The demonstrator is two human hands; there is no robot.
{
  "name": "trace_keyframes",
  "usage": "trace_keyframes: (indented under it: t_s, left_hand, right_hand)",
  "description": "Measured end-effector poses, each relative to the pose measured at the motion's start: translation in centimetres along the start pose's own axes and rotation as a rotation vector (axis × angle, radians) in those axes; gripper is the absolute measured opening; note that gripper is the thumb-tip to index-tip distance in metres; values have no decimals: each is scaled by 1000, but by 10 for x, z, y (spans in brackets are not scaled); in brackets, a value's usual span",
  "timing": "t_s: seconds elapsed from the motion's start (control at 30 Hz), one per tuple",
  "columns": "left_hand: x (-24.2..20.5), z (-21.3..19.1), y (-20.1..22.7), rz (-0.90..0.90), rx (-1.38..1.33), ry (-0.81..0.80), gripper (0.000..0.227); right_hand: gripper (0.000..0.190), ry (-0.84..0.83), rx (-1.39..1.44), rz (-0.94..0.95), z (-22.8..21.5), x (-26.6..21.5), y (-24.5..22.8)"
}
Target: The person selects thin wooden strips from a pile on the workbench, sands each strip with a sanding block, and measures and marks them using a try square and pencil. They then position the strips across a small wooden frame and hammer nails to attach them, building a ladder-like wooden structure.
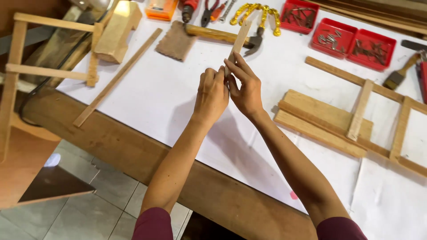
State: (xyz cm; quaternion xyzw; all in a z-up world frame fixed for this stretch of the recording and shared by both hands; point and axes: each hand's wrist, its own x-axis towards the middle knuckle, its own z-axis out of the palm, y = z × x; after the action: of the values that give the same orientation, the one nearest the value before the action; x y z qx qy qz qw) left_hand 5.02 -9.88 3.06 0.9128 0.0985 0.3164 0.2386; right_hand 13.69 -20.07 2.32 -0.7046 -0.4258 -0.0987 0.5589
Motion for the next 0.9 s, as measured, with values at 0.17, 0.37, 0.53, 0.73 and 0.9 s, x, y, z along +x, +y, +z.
trace_keyframes:
  t_s: [0.17, 0.37, 0.53, 0.73, 0.9]
  left_hand:
    - [7, 47, 62, 81, -104, -75, 45]
    - [10, 96, 123, 116, -173, -208, 46]
    - [9, 136, 152, 117, -220, -283, 42]
    - [14, 175, 163, 136, -187, -415, 30]
    - [21, 191, 169, 118, -75, -505, 16]
  right_hand:
    - [57, 128, -34, 77, -77, -26, 11]
    - [72, 154, -106, 187, -157, -59, 33]
    - [69, 80, -200, 300, -206, -81, 54]
    - [58, -20, -367, 183, -244, -90, 55]
    - [35, -181, -510, 268, -261, -103, 59]
